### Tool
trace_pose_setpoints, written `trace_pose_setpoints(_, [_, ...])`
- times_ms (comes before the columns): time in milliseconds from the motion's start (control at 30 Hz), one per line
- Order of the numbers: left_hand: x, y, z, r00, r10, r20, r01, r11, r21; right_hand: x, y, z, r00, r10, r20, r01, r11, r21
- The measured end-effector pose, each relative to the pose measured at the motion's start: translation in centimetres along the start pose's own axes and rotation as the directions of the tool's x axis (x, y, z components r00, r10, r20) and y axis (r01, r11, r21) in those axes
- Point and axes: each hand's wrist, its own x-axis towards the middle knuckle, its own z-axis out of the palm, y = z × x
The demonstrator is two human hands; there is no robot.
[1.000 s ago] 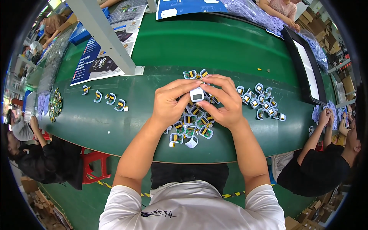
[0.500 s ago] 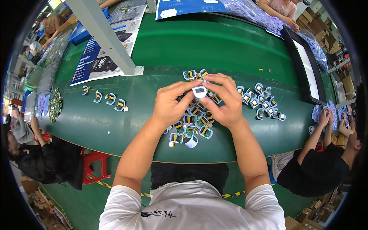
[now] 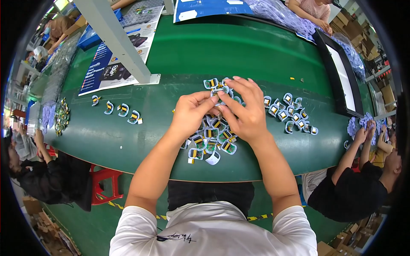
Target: Assembling or inspecting small electronic modules at a green workbench.
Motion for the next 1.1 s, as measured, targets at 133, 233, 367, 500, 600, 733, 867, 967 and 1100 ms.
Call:
trace_pose_setpoints(133, [0.0, -0.2, -0.2, 1.000, -0.005, -0.022, 0.005, 1.000, 0.017, -0.1, -0.3, 0.1, 1.000, -0.002, 0.026, 0.001, 1.000, 0.031])
trace_pose_setpoints(233, [0.0, -0.7, -0.5, 0.998, 0.061, -0.003, -0.060, 0.994, 0.096, 0.0, -0.9, 0.2, 0.999, -0.007, 0.039, 0.007, 1.000, 0.002])
trace_pose_setpoints(367, [-0.2, -0.4, -0.1, 0.989, 0.143, -0.045, -0.115, 0.917, 0.383, 0.0, -1.5, 0.6, 0.996, 0.007, 0.092, 0.001, 0.997, -0.084])
trace_pose_setpoints(500, [0.0, -0.5, -0.3, 0.986, 0.153, -0.067, -0.119, 0.925, 0.360, -0.1, -1.7, 1.1, 0.993, 0.022, 0.113, -0.014, 0.997, -0.075])
trace_pose_setpoints(600, [0.1, -0.1, -0.4, 0.996, 0.064, -0.063, -0.056, 0.991, 0.120, 0.0, -1.5, 0.9, 0.997, 0.019, 0.071, -0.019, 1.000, -0.014])
trace_pose_setpoints(733, [0.1, 0.1, -0.4, 0.999, -0.041, -0.037, 0.041, 0.999, 0.004, -0.2, -0.4, -0.1, 0.983, 0.160, -0.087, -0.149, 0.982, 0.113])
trace_pose_setpoints(867, [-0.3, 0.3, -0.7, 0.977, -0.078, 0.199, 0.090, 0.994, -0.054, -0.6, 0.2, 0.3, 0.959, 0.282, 0.013, -0.265, 0.886, 0.381])
trace_pose_setpoints(967, [-0.1, -0.4, -0.1, 0.992, 0.068, 0.108, -0.083, 0.986, 0.142, -0.5, 0.6, -0.2, 0.959, 0.274, 0.068, -0.277, 0.867, 0.413])
trace_pose_setpoints(1100, [-0.5, 0.6, -0.1, 0.975, 0.205, 0.086, -0.221, 0.851, 0.477, -0.8, 1.6, -0.5, 0.957, 0.263, 0.119, -0.288, 0.876, 0.387])
